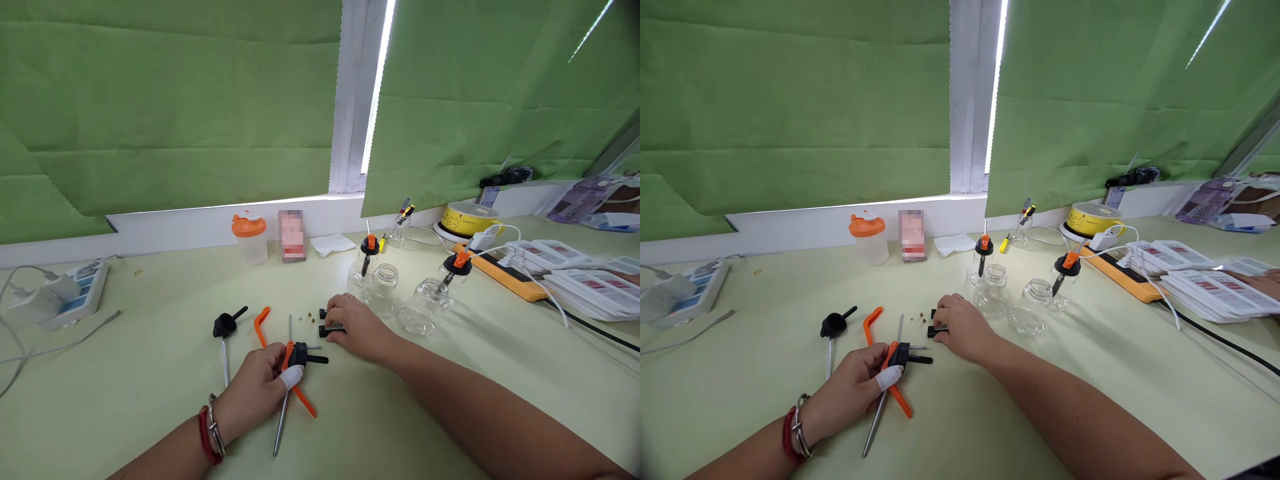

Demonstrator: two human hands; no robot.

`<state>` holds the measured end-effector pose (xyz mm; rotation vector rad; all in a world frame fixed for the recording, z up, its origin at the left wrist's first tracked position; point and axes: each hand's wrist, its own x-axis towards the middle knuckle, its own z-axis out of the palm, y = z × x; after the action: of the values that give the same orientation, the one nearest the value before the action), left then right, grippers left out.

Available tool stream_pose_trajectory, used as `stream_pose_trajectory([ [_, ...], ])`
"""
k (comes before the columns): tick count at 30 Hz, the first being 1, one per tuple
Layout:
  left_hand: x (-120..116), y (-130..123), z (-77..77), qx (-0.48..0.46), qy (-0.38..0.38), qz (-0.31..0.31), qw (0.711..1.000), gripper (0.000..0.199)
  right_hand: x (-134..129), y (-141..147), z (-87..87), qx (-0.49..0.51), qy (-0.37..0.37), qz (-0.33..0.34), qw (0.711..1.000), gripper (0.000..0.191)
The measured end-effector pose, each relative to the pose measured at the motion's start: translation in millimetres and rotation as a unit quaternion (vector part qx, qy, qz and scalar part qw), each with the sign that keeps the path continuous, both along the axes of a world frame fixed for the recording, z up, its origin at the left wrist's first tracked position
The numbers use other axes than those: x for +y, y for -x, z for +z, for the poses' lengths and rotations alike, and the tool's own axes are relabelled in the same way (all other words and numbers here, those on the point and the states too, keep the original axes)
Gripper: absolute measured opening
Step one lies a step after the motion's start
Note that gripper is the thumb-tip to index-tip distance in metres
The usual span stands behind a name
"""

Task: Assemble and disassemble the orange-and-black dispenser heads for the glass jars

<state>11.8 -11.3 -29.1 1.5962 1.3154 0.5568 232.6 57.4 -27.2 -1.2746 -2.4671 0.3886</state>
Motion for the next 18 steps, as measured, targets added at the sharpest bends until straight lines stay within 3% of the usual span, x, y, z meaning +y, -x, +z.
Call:
stream_pose_trajectory([
  [9, -1, -1, 0.9, 0.007, -0.014, -0.006, 1.000, 0.027, 13, -4, -10.2, 0.060, 0.030, 0.014, 0.998, 0.011],
  [18, -6, 0, 2.1, 0.012, -0.044, -0.074, 0.996, 0.021, 28, -15, -18.5, 0.093, 0.030, 0.022, 0.995, 0.013],
])
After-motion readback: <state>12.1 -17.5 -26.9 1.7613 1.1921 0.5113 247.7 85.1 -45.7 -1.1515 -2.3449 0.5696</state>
